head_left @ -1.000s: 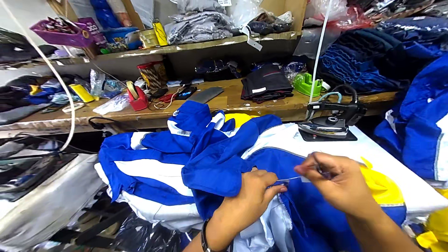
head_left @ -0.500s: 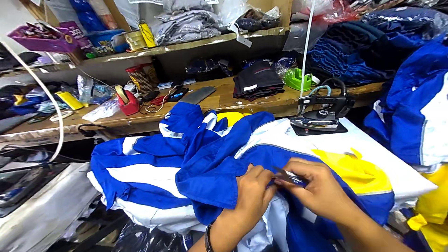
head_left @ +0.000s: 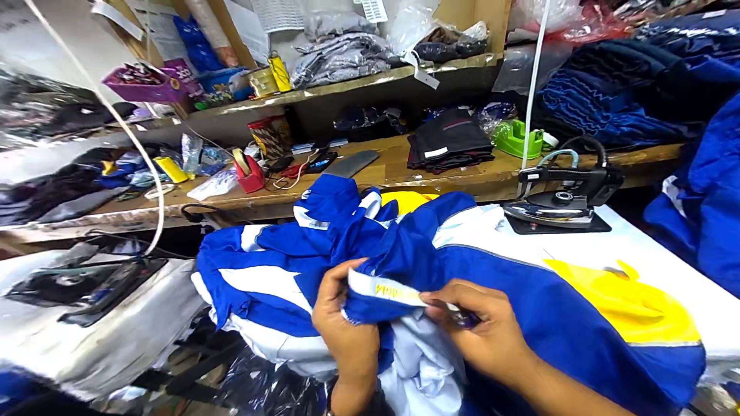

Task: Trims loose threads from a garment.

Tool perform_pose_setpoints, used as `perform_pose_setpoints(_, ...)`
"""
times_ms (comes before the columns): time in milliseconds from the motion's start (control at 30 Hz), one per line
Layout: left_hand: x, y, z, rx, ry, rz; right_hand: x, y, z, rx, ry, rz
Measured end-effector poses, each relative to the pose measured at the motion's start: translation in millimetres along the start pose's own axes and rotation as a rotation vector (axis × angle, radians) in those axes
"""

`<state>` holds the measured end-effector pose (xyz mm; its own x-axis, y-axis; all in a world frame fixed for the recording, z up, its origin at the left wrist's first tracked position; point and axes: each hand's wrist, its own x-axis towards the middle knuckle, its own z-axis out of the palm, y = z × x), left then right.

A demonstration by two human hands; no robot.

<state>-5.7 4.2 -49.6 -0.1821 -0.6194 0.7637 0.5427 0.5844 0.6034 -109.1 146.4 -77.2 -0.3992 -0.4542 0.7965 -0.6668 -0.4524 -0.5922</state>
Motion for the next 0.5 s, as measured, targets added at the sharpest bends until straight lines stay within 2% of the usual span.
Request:
perform_pose_setpoints(100, 1, 12, -35, 0.152, 0.146, 0.174, 11, -18, 8, 0.101, -0.100, 0.123)
perform_pose_setpoints(200, 3, 37, -88, 0.301, 0.274, 0.298, 18, -40, 18, 0.173, -0.110, 0.060)
perform_pose_setpoints(267, 3, 51, -104, 0.453, 0.290, 0.391, 20, -51, 25, 0.252, -0.140, 0.031)
perform_pose_setpoints(333, 0, 46, -82, 0.567, 0.166, 0.442, 25, -57, 30, 0.265, -0.132, 0.063)
perform_pose_setpoints(500, -31, -11, 1, 0.475, 0.001, 0.424, 34, -27, 16, 0.073, -0.057, 0.344)
